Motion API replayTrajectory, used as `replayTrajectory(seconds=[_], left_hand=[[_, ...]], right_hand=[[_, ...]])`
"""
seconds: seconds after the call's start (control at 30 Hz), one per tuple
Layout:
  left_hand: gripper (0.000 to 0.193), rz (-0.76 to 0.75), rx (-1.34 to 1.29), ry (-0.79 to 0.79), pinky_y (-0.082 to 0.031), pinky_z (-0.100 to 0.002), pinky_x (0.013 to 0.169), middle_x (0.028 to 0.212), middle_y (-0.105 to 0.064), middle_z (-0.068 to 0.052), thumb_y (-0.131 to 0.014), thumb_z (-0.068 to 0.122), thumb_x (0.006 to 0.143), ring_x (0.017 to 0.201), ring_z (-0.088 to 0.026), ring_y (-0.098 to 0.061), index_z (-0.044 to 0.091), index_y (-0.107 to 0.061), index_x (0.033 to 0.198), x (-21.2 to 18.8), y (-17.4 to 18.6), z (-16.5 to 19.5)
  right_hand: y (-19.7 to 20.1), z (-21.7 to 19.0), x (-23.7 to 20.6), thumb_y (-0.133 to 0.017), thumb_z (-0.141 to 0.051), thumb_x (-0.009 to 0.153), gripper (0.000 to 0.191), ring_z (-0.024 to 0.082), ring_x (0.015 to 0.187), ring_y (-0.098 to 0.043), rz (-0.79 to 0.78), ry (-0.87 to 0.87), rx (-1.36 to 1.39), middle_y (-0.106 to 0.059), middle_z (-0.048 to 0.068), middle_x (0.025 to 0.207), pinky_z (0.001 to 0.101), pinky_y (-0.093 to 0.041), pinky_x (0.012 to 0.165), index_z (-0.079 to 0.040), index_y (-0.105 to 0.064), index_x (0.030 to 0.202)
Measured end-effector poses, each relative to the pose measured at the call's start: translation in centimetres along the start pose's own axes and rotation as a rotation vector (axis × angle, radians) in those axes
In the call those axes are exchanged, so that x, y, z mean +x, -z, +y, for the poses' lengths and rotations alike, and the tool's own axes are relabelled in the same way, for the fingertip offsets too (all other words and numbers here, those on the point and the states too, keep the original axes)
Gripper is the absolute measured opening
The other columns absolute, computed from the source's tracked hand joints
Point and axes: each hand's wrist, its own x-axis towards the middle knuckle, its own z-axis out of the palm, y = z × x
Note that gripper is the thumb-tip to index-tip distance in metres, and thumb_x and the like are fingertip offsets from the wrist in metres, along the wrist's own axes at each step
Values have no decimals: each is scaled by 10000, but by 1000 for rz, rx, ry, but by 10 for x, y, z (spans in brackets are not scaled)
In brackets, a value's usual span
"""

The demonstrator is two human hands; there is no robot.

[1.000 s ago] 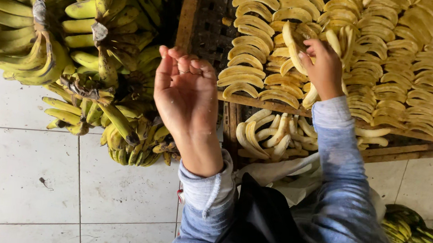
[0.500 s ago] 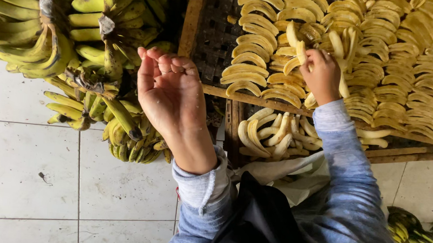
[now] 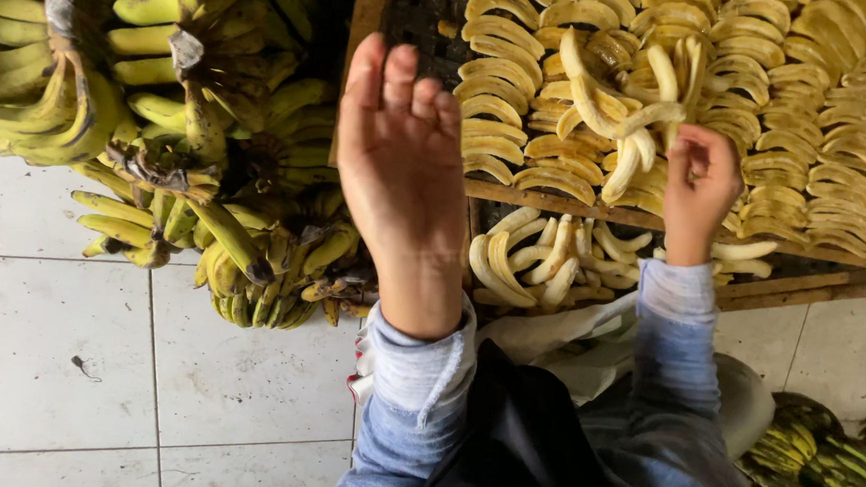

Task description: The person sits on the floor peeling bananas by hand and placing the peeled bananas onto woven drying trays, arranging them in rows alongside already peeled bananas. They work through a pile of bananas, laying each peeled piece on the tray to dry.

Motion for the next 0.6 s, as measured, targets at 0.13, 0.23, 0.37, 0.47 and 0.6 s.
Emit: replayTrajectory(seconds=[0.13, 0.23, 0.37, 0.47, 0.6], left_hand=[[176, -255, 399, 77, -500, -276, 981, 1137, -661, -43, -532, 191, 1177, 988, -117, -588, 67, -575, 1293, -7, 0, -23], [130, -465, 686, -24, -480, -242, 952, 1156, -658, -21, -584, 175, 1202, 1013, -95, -579, 79, -587, 1290, -1, 7, -44], [132, -554, 962, -87, -484, -237, 835, 1103, -619, -8, -641, 152, 1176, 907, -85, -557, 67, -595, 1267, 3, 19, -77], [211, -562, 1228, -109, -537, -267, 791, 1118, -671, -36, -656, 181, 1110, 933, -122, -658, 70, -580, 1273, -7, 28, -110], [294, -822, 1808, -68, -553, -378, 743, 1049, -717, -73, -713, 279, 995, 896, -245, -725, 95, -591, 1188, -41, 50, -158]], right_hand=[[56, 8, -43, -675, -15, 1121, 120, 150, 929, -696, -30, -159, -43, -722, 133, 1113, 272, -550, 796, 6, -682, 1239], [94, 6, -65, -678, -98, 1103, 156, 205, 949, -712, -185, -140, -249, -731, 146, 1107, 306, -556, 777, -24, -692, 1239], [106, -3, -76, -668, -243, 1013, 306, 264, 869, -724, -538, -359, -284, -743, 128, 1037, 376, -567, 743, -74, -672, 1267], [90, -6, -81, -647, -297, 1011, 351, 249, 982, -736, -690, -288, -104, -750, 128, 1085, 372, -577, 817, -76, -656, 1283], [74, 0, -92, -683, -383, 947, 496, 313, 1118, -661, -863, -91, -97, -687, 143, 1264, 410, -524, 903, -63, -622, 1321]])
